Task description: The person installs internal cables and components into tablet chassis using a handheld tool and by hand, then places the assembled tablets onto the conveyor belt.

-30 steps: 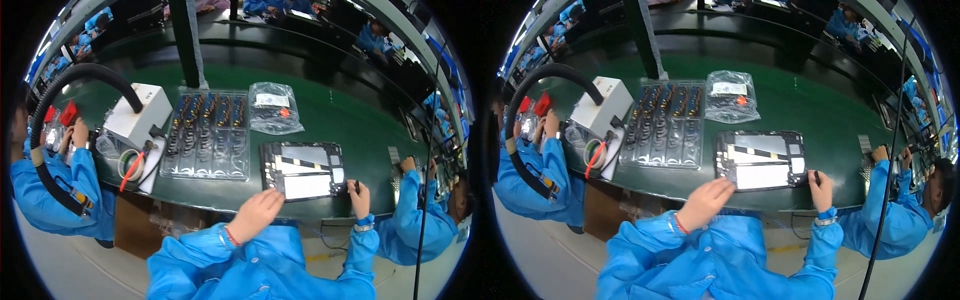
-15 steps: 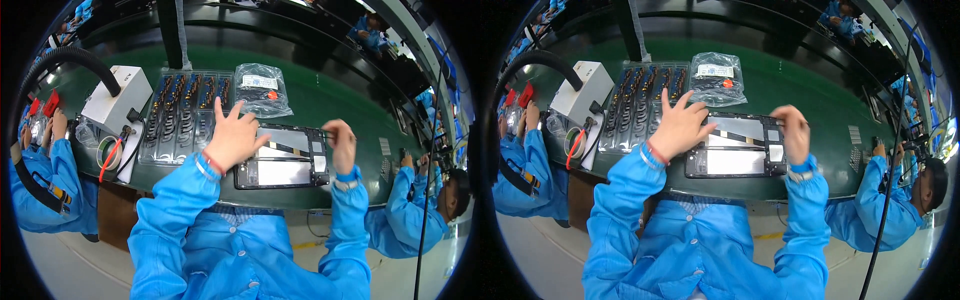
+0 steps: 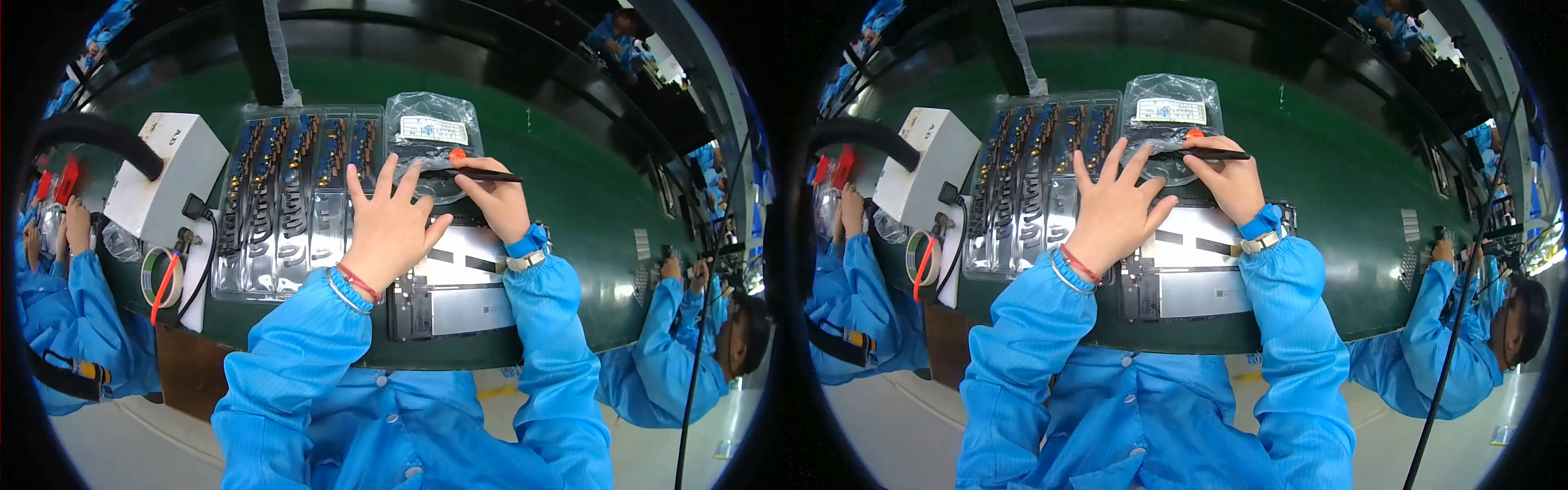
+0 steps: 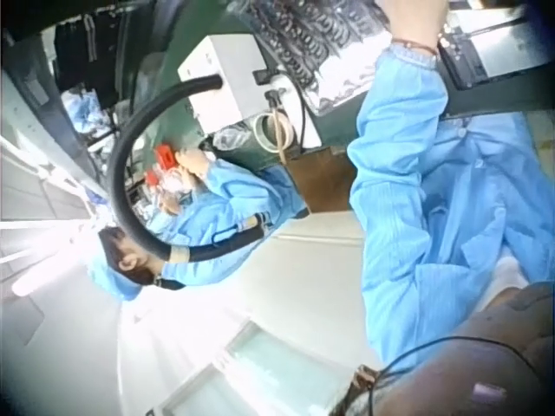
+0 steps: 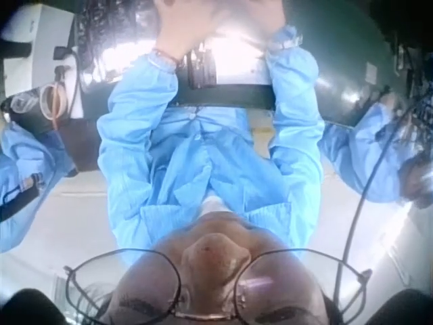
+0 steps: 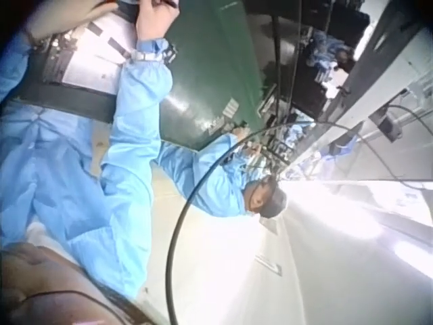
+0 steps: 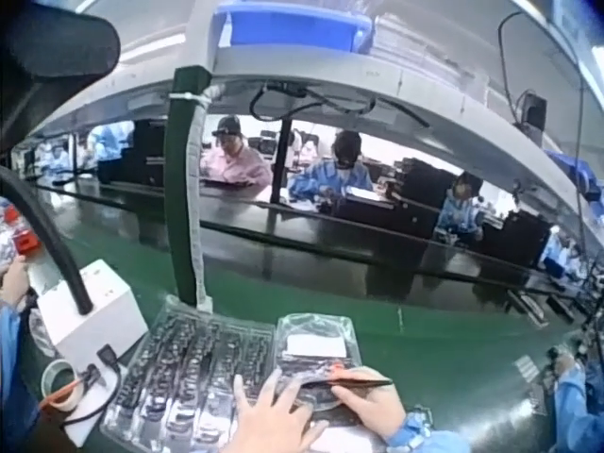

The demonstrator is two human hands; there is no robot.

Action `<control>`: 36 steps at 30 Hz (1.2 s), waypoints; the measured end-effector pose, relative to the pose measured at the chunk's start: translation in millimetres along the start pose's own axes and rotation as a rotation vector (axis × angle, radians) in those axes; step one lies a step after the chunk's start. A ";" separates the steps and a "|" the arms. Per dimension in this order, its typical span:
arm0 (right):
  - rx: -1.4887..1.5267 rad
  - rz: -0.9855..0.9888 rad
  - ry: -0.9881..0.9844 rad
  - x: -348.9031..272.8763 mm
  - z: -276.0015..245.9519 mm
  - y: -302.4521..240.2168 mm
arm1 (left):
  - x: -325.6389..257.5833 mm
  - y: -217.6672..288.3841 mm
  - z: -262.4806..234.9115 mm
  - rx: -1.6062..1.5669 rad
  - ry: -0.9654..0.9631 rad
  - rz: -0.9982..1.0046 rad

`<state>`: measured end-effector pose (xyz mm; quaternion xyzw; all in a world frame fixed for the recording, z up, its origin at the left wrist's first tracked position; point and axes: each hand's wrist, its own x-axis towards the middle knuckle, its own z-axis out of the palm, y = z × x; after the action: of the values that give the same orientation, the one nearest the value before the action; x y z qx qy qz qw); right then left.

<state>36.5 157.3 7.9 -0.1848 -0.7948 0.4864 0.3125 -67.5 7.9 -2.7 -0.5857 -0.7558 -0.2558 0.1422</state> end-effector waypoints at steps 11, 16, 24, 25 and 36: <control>-0.180 0.024 0.033 0.3 -0.6 -3.1 | 3.5 -2.9 -2.0 -0.060 -0.019 -0.018; -0.197 0.087 0.109 -2.1 -1.9 -5.7 | 2.5 -1.0 -5.9 -0.034 -0.098 -0.042; -0.172 0.121 0.075 -4.8 -5.6 -5.4 | 1.9 -2.3 -0.4 -0.070 0.003 -0.022; -0.210 0.133 0.059 -4.7 -5.5 -6.6 | 1.7 -2.4 -0.1 -0.071 0.005 -0.020; -0.173 0.165 0.053 -3.0 -6.1 -8.2 | 1.5 -2.2 -4.0 -0.035 -0.097 -0.048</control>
<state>42.9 155.7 16.2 -0.2886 -0.8073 0.4349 0.2754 -70.3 6.5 0.9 -0.5816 -0.7710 -0.2438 0.0888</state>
